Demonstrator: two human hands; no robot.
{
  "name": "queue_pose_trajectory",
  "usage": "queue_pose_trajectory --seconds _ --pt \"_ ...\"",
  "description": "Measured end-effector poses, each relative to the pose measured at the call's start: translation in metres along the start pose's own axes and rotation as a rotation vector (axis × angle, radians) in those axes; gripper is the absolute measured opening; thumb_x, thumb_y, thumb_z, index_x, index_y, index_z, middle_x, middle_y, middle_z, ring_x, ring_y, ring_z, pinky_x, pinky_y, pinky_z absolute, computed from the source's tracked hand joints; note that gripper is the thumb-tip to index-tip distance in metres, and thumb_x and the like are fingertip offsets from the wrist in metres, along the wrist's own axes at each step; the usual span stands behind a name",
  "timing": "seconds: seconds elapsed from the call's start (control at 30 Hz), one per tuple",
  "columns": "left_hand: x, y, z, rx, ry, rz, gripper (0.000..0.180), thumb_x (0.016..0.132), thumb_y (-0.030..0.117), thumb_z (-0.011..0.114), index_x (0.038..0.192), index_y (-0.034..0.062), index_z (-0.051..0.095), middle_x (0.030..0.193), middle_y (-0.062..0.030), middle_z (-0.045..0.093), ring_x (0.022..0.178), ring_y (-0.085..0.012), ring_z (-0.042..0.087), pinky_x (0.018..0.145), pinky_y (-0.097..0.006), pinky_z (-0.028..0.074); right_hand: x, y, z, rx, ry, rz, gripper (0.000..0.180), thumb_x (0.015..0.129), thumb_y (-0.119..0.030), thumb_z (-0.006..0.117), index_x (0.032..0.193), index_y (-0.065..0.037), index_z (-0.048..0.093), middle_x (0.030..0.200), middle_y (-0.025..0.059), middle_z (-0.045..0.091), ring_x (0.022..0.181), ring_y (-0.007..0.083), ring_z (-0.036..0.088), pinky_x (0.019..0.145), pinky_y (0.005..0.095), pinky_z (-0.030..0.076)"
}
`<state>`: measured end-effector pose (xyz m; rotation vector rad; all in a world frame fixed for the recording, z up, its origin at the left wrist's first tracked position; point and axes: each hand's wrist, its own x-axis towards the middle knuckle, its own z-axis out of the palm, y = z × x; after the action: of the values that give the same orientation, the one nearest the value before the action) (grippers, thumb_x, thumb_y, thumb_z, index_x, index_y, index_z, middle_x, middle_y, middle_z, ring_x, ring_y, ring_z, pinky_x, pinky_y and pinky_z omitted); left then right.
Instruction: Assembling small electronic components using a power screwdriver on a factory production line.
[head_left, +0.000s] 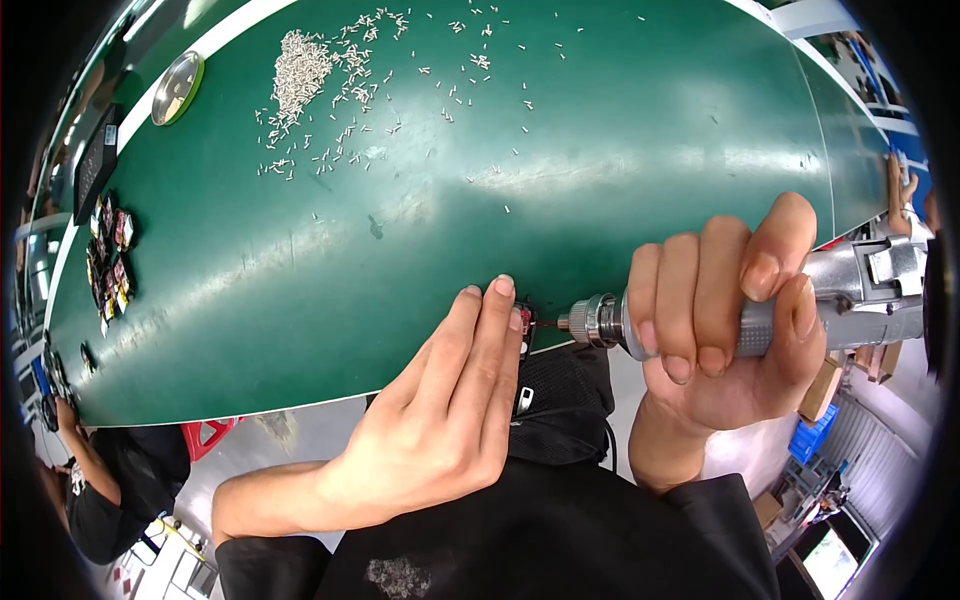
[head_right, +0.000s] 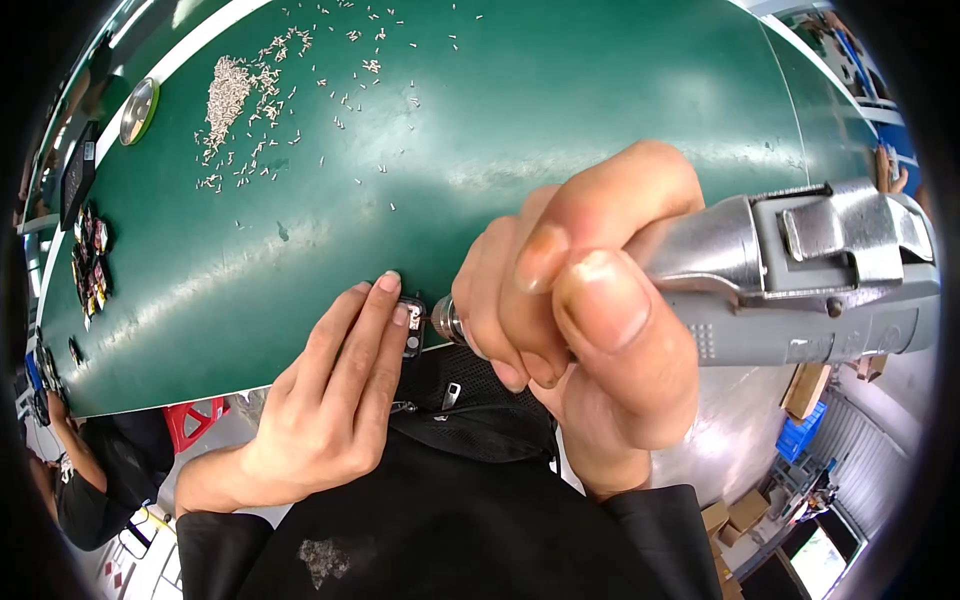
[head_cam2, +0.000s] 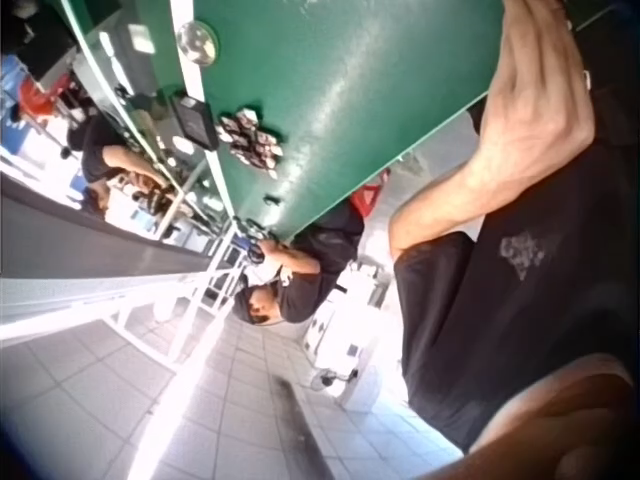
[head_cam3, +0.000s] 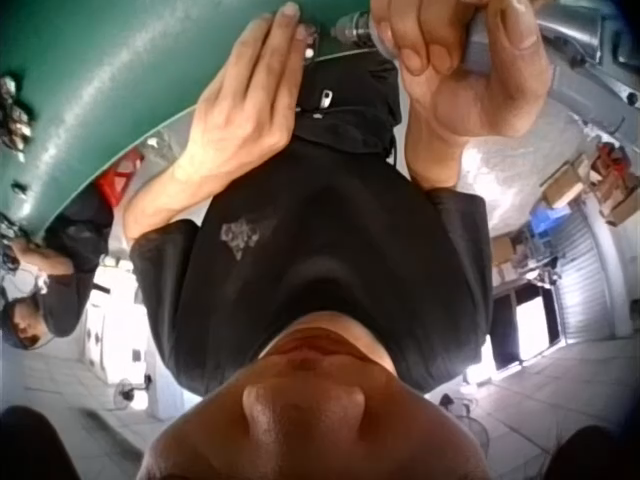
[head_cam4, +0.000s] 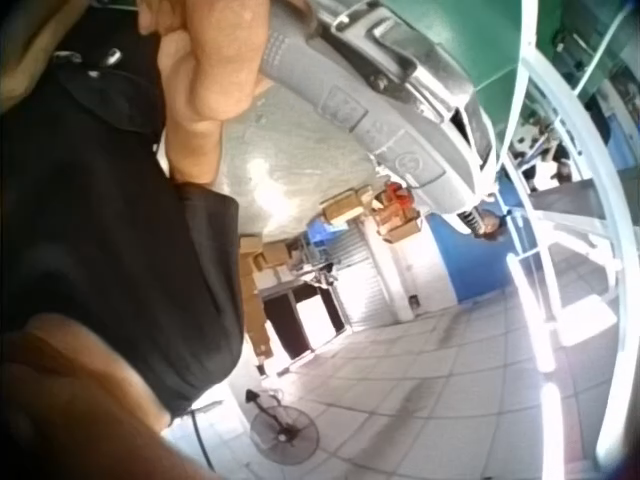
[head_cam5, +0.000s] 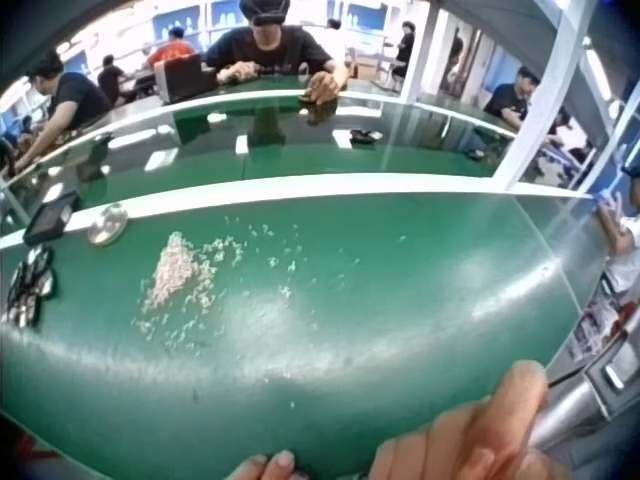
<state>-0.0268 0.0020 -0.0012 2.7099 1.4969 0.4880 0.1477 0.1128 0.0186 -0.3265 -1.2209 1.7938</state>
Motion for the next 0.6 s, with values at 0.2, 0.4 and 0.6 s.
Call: queue_pose_trajectory --seconds 0.2,0.4,0.6 --pt "0.0012 -0.0017 0.0001 -0.010 0.002 -0.006 0.039 0.064 -0.004 0.061 0.100 -0.0178 0.061 0.112 -0.0309 0.059 0.096 -0.0374 0.062 0.077 -0.038 0.056 0.0039 0.0058 -0.0022 0.017 -0.021 0.005 0.018 0.098 -0.026 0.043 0.093 -0.009 0.041 0.056 -0.0004 0.041 0.045 0.0109 0.043 0.054 0.0284 0.041" --pt "0.0010 -0.0079 0.0029 0.035 0.035 0.018 0.030 0.070 0.004 0.062 0.095 -0.0124 0.067 0.107 -0.0252 0.064 0.098 -0.0314 0.062 0.084 -0.033 0.054 0.0072 -0.0020 -0.0031 -0.087 -0.075 0.066 0.018 0.098 -0.025 0.043 0.092 -0.009 0.041 0.056 0.0001 0.042 0.045 0.0112 0.044 0.054 0.0274 0.042" --pt "0.0005 -0.0081 0.0039 0.019 0.052 0.008 0.030 0.068 0.003 0.062 0.094 -0.0124 0.067 0.108 -0.0251 0.064 0.097 -0.0308 0.062 0.083 -0.032 0.054 0.0091 0.0001 -0.0071 -0.056 -0.103 0.077 0.018 0.098 -0.025 0.043 0.091 -0.008 0.041 0.057 0.0004 0.043 0.045 0.0114 0.044 0.053 0.0275 0.043"
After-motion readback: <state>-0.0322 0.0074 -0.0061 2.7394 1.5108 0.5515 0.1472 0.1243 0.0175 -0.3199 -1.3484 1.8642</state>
